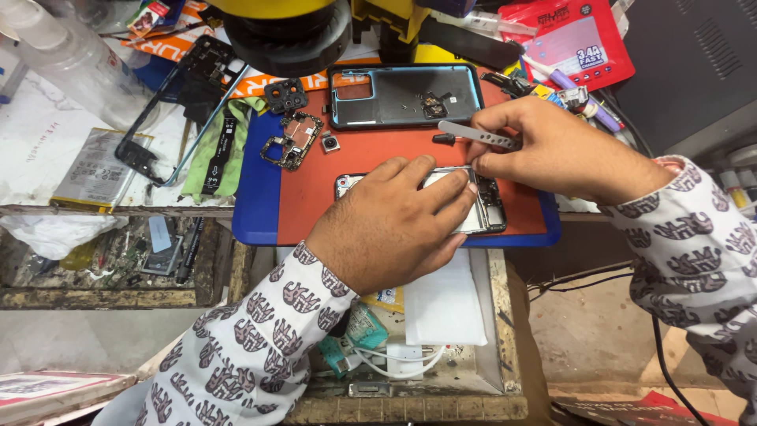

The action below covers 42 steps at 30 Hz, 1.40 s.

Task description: The person works on the internal components of a disassembled mobile phone. Using tweezers and by hand, they manipulate small parts, including cables and circuit boards, within the phone's frame while it sits on a blue mat at a repair station.

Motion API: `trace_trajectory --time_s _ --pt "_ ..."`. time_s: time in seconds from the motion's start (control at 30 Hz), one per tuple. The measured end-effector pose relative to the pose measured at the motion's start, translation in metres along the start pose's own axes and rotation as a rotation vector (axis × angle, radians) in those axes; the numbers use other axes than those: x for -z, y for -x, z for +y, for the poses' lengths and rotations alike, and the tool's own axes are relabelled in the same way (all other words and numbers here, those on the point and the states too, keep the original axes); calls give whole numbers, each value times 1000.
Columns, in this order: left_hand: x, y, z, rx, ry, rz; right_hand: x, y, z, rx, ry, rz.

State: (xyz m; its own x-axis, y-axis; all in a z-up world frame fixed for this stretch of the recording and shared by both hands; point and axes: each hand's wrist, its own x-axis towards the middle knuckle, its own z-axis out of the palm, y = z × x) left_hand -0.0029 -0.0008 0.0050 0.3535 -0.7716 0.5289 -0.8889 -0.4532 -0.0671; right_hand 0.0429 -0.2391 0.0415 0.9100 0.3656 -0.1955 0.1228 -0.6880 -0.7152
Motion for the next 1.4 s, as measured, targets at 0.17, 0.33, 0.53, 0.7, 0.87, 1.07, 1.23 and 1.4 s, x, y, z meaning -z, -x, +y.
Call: trace_trajectory --time_s 0.17,0.33,0.53,0.7,0.87,1.07,1.23,1.4 --pt "2 0 2 26 48 -31 -2 1 8 -45 -93 27" --pt "5 2 2 17 67 -13 -7 2 20 228 -63 96" --pt "9 10 14 28 -46 -4 -13 17 13 58 -115 170" --pt "10 19 30 163 -110 86 -19 17 18 247 -120 218" --pt "10 22 31 242 -132 113 -24 19 21 219 -161 305" --pt "8 27 25 374 -4 255 -27 23 25 142 -350 420" --pt "16 25 14 448 137 253 -29 33 34 300 -442 562" --pt "16 9 3 389 94 151 -35 43 28 535 -179 738"
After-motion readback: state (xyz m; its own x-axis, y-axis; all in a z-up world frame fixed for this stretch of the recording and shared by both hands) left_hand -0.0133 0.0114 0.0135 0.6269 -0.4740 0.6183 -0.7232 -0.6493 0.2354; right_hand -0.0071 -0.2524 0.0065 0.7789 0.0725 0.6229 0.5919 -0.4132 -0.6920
